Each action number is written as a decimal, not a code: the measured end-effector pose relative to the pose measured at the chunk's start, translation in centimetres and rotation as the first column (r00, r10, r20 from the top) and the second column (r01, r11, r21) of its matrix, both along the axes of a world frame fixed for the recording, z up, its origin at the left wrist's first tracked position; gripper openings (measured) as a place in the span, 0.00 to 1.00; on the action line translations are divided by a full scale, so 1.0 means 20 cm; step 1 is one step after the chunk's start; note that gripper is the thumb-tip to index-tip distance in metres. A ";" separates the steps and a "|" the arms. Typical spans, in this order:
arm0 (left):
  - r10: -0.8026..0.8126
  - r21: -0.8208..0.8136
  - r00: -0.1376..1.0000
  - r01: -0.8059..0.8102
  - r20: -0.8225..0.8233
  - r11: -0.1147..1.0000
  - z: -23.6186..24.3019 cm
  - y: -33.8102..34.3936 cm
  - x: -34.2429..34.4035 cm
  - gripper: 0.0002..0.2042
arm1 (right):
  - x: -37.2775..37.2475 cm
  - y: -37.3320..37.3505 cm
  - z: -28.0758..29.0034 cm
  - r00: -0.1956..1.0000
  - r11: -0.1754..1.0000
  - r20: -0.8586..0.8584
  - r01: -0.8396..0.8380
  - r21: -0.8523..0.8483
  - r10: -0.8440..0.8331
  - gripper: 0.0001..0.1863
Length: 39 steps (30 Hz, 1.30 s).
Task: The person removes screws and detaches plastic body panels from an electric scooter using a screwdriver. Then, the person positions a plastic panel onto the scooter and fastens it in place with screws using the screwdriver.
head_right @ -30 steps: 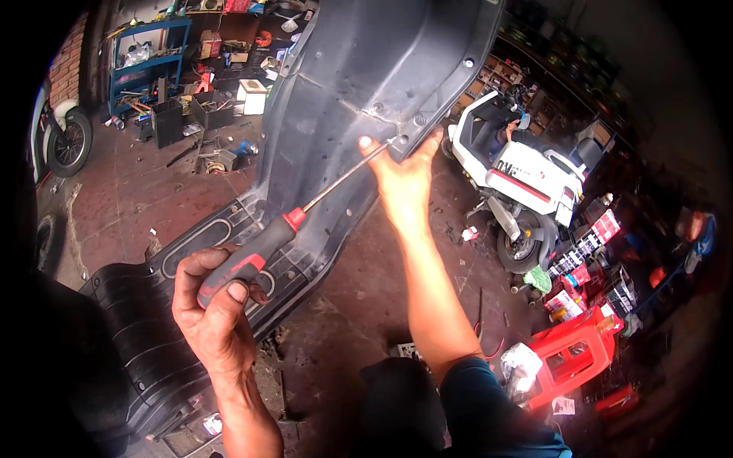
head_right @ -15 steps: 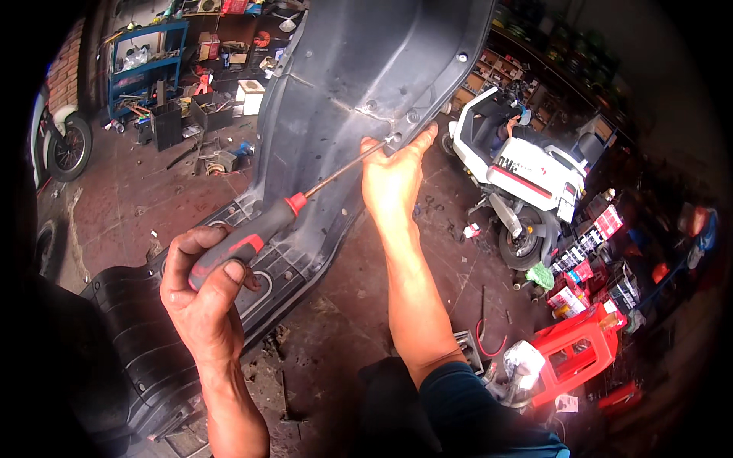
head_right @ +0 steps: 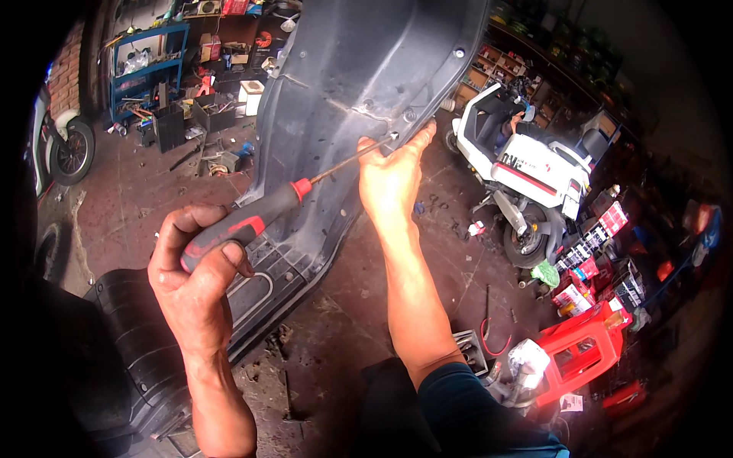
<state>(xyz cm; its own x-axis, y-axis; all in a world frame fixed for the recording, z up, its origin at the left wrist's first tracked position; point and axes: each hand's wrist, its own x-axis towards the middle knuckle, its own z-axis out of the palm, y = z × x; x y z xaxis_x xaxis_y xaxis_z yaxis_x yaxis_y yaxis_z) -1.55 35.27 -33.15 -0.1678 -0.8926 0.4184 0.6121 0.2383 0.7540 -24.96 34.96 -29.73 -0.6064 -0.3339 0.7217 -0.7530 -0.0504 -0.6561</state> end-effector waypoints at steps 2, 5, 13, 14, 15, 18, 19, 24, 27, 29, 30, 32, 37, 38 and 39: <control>0.029 -0.070 0.998 -0.025 0.058 0.997 0.03 -0.02 0.01 0.13 | -0.02 -0.01 -0.02 1.000 1.000 -0.016 -0.007 -0.006 0.007 0.50; 0.039 -0.155 0.990 -0.018 0.135 0.988 0.12 -0.03 0.01 0.14 | -0.02 -0.01 -0.02 1.000 1.000 -0.008 0.002 0.001 -0.002 0.50; 0.227 -0.358 0.952 -0.143 0.206 0.923 0.30 -0.01 -0.01 0.12 | 0.04 0.00 0.00 0.998 0.999 0.048 0.033 0.020 -0.034 0.50; 0.340 -0.413 0.893 -0.202 0.294 0.888 0.32 -0.01 0.00 0.14 | 0.06 0.02 0.02 0.998 0.999 0.059 0.035 0.014 -0.036 0.50; 0.331 -0.403 0.893 -0.194 0.304 0.894 0.32 -0.03 0.00 0.14 | 0.08 0.03 0.05 0.992 0.996 0.115 0.043 0.078 -0.052 0.51; 0.488 -0.532 0.825 -0.288 0.284 0.797 0.33 -0.03 -0.01 0.16 | 0.03 -0.01 0.01 0.986 0.984 0.062 0.149 0.099 -0.156 0.51; 0.533 -0.598 0.823 -0.330 0.197 0.731 0.32 -0.03 -0.02 0.16 | 0.01 -0.01 0.00 0.989 0.988 0.034 0.144 0.058 -0.146 0.51; 0.337 -0.402 0.940 -0.332 -0.062 0.853 0.24 -0.01 -0.10 0.21 | 0.02 -0.02 -0.02 0.992 0.992 0.009 0.124 0.000 -0.124 0.51; 0.567 -0.541 0.815 -0.424 0.122 0.727 0.26 -0.05 -0.04 0.19 | 0.03 -0.01 0.00 0.991 0.991 0.032 0.130 0.040 -0.131 0.50; 0.649 -0.650 0.760 -0.504 -0.020 0.570 0.27 -0.05 -0.10 0.21 | 0.02 -0.01 0.01 0.989 0.984 0.030 0.144 0.102 -0.148 0.50; 0.615 -0.652 0.786 -0.500 -0.065 0.570 0.28 -0.04 -0.11 0.21 | 0.02 -0.01 0.01 0.988 0.984 0.037 0.145 0.102 -0.149 0.50; 0.536 -0.663 0.830 -0.489 -0.153 0.568 0.30 -0.03 -0.14 0.21 | 0.01 0.00 0.00 0.990 0.989 0.037 0.136 0.056 -0.138 0.50; 0.571 -0.565 0.815 -0.428 0.096 0.706 0.30 -0.05 -0.08 0.19 | 0.03 0.02 0.03 0.992 0.990 0.057 0.110 0.083 -0.115 0.51; 0.576 -0.588 0.817 -0.455 0.023 0.669 0.29 -0.06 -0.08 0.20 | 0.04 0.00 0.02 0.993 0.991 0.022 0.113 0.068 -0.115 0.51; 0.493 -0.577 0.867 -0.367 0.071 0.730 0.28 -0.06 -0.04 0.21 | 0.06 0.01 0.04 0.996 0.994 0.050 0.070 0.090 -0.075 0.52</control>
